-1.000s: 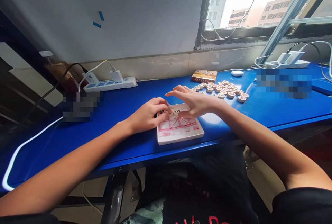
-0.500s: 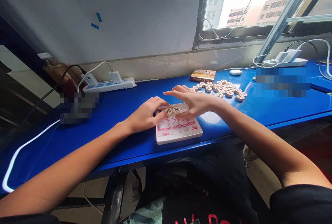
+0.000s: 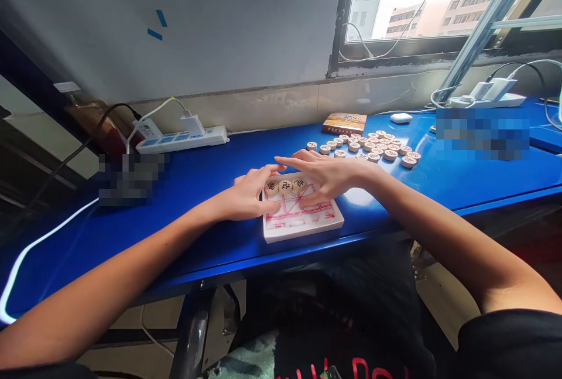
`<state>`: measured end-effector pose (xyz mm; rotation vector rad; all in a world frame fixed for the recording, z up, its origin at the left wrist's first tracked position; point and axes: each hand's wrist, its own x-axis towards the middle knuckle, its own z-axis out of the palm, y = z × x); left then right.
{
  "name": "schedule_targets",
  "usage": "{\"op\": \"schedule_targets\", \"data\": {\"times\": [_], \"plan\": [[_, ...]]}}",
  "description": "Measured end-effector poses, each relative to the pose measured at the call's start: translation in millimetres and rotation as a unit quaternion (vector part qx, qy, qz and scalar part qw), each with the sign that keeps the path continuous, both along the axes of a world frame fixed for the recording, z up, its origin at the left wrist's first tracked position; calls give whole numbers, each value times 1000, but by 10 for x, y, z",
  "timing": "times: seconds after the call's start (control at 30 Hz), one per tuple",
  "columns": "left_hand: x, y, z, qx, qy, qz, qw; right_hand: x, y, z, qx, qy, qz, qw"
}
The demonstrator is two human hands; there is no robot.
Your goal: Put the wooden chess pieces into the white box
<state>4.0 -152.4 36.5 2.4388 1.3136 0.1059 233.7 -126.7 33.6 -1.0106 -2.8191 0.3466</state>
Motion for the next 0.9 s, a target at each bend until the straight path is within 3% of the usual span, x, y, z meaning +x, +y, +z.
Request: {"op": "schedule_targets", "data": {"times": [0.33, 0.6, 0.9], "plan": [[-9, 13, -4, 2, 12, 4, 1000, 9, -9, 15, 2, 1, 2, 1000], [-19, 95, -122, 11, -127, 33, 991, 9, 45, 6, 11, 10, -12, 1000], [-33, 100, -128, 6, -149, 42, 988, 24, 81, 12, 30, 6, -27, 999]]}}
